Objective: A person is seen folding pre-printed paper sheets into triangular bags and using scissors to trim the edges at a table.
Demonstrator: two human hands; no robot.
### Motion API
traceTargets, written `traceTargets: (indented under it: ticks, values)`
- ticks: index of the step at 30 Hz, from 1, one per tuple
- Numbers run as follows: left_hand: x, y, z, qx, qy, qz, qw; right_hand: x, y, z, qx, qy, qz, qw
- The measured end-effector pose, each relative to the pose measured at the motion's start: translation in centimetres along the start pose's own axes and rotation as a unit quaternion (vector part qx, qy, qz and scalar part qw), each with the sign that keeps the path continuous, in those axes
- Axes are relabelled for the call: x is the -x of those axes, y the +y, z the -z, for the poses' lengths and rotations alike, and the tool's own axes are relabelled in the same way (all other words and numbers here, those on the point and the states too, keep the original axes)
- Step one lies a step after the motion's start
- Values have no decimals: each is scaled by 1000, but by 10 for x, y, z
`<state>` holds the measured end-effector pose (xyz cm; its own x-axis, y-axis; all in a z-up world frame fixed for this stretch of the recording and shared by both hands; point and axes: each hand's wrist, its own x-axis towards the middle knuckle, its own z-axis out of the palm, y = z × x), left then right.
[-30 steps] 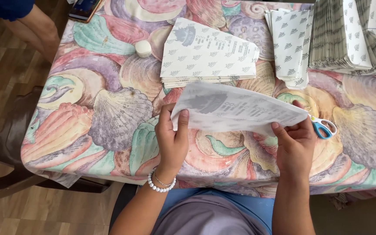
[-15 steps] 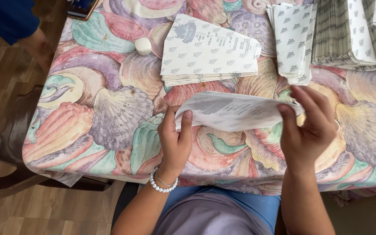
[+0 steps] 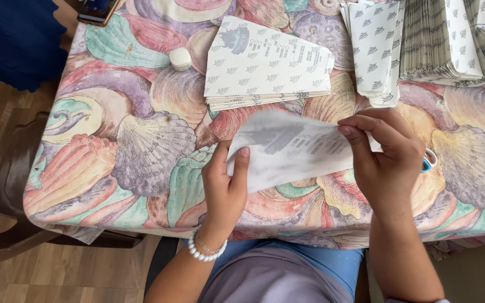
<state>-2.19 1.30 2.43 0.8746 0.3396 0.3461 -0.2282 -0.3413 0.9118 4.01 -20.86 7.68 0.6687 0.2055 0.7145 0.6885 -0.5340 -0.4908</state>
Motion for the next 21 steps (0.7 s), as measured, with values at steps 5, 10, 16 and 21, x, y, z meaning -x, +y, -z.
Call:
traceTargets:
  ticks: [5, 10, 16, 21]
  values:
    - [3, -4, 25, 10, -145, 87, 986, -21, 0, 8, 40, -133, -23, 990]
    - [-39, -31, 33, -86, -228, -2, 970, -26, 37, -31, 50, -296, -148, 942]
    - [-102, -50, 15, -260, -354, -92, 894, -7, 70, -77, 52, -303, -90, 947]
    - [-118, -67, -3, -374, -408, -97, 827, 1, 84, -87, 72, -299, -68, 949]
